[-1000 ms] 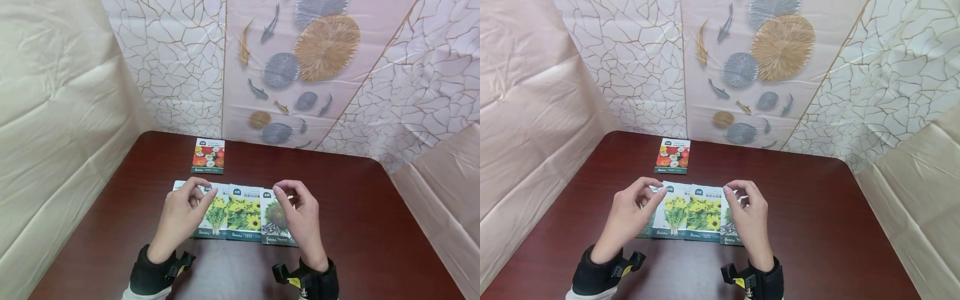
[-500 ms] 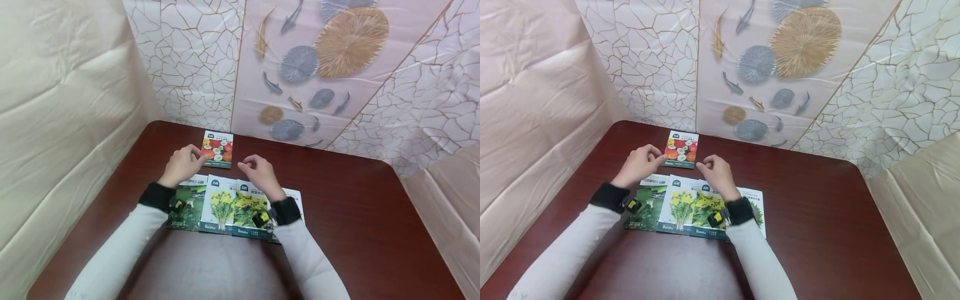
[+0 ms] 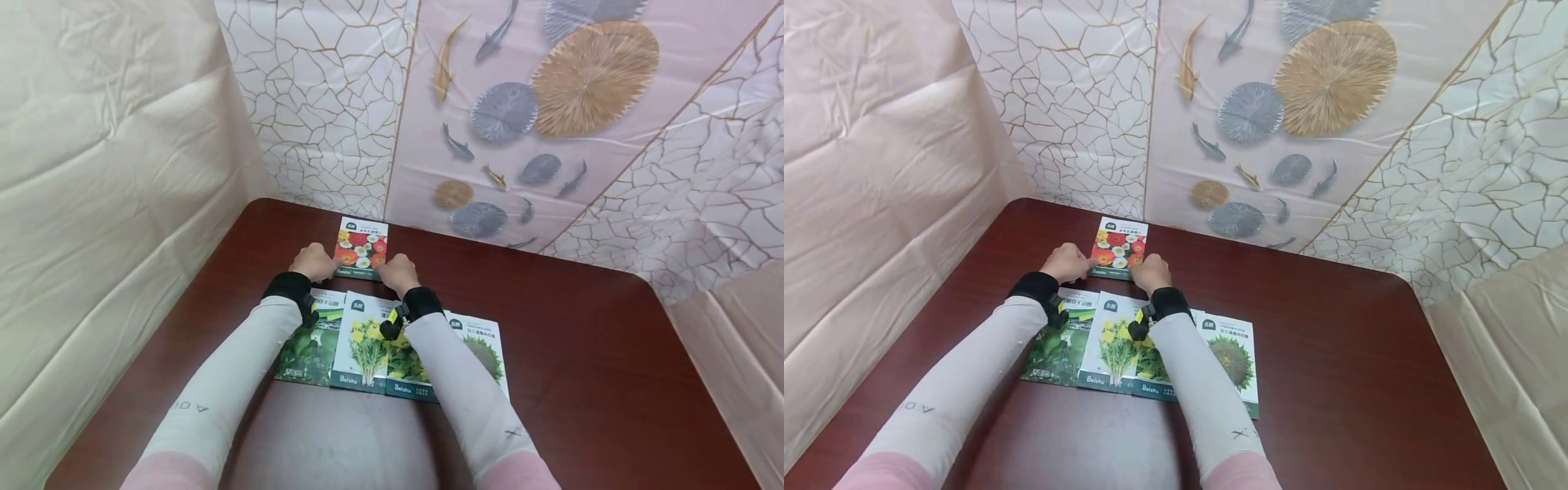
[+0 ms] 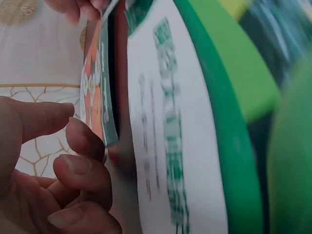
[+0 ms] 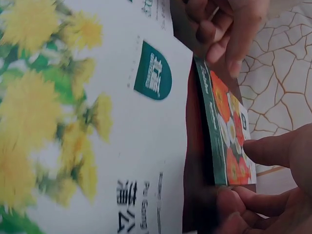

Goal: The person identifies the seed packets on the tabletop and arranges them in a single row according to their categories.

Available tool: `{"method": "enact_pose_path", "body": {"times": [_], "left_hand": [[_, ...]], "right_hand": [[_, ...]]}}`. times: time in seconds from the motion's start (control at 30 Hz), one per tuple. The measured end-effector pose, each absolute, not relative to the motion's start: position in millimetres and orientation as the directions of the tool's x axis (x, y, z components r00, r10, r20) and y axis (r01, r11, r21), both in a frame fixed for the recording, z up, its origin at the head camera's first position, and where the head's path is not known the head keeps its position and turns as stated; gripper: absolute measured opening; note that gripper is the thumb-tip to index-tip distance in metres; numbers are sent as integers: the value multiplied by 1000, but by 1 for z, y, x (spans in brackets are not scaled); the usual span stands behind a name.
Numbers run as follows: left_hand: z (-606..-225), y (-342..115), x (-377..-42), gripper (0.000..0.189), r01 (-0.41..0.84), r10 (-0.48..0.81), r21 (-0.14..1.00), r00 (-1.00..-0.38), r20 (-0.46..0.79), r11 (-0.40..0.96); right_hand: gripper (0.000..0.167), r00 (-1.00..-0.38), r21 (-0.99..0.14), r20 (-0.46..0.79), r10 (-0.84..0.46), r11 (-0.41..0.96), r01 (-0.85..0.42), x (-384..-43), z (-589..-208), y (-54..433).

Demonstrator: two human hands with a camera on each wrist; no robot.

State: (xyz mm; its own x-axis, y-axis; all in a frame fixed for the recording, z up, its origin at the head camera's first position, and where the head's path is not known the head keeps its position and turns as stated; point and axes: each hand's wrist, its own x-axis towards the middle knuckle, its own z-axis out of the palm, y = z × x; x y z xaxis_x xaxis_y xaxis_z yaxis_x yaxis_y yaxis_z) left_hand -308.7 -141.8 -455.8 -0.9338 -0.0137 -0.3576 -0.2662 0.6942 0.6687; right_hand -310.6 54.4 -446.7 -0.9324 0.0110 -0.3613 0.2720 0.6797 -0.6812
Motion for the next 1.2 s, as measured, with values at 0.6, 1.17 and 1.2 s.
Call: {"method": "enact_pose_path", "body": {"times": [0.6,1.17,1.2], "left_hand": [[-405,-106,-232,35,22,-38,759,-997,61,650],[-351,-69,-95,40,301,-65,770,-912,405,563],[-351,-68,-90,40,303,-65,765,-910,409,568]], "right_hand": [[26,-980,-818,190,55,562,-127,-231,-400,94],[33,-867,-816,482,128,425,-391,-97,-359,130],[34,-876,-829,460,143,423,-366,-91,-357,131]]}}
